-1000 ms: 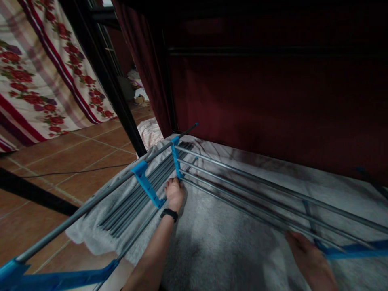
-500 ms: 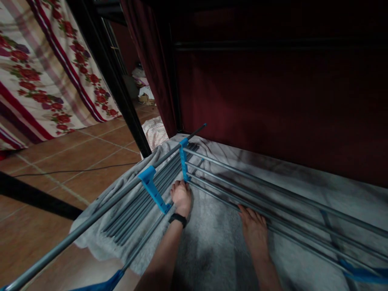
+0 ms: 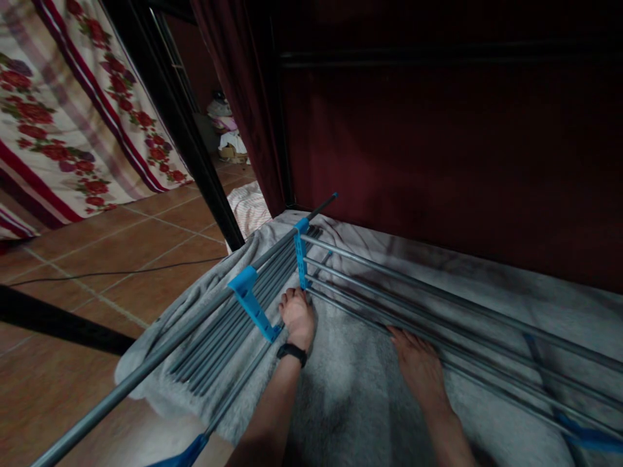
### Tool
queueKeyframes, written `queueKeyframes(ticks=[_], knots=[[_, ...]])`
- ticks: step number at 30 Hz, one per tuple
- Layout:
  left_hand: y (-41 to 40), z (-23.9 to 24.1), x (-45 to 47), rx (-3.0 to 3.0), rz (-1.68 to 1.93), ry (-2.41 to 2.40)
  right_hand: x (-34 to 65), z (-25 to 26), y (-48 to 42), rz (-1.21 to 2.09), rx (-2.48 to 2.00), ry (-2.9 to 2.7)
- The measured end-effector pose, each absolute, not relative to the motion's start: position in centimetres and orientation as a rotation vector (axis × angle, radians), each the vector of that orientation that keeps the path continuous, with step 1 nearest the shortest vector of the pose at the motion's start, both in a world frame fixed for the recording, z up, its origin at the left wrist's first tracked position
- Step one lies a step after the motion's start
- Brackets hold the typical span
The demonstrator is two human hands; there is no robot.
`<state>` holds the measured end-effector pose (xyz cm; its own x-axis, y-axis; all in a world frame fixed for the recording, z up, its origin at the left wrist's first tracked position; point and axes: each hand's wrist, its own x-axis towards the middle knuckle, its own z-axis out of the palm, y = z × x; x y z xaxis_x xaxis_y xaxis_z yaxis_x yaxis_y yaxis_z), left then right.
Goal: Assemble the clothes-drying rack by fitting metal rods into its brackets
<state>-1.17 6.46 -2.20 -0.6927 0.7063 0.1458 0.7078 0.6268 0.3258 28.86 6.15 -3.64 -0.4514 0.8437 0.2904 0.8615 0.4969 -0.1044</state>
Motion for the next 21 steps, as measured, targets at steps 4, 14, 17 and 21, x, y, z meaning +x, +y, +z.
queueKeyframes(ticks=[4,14,17,21], knots=[[6.5,-1.9,-1.1,-1.215,-0.583,-2.843,28.7,-3.6,6.1,-0.073,-1.443,-2.416],[6.4,-0.7,-1.0,-1.232,-0.613,-2.864,27.8,-3.3,5.9,0.118,-1.509,-2.245],[6.6,-0.5,-1.2,-1.198,-0.619,-2.877,27.5,-3.4,6.1,0.151,-1.493,-2.215],[6.8,-0.1,-1.1,-1.184,-0.622,-2.877,27.3,-2.9,6.2,0.155,-1.541,-2.196]])
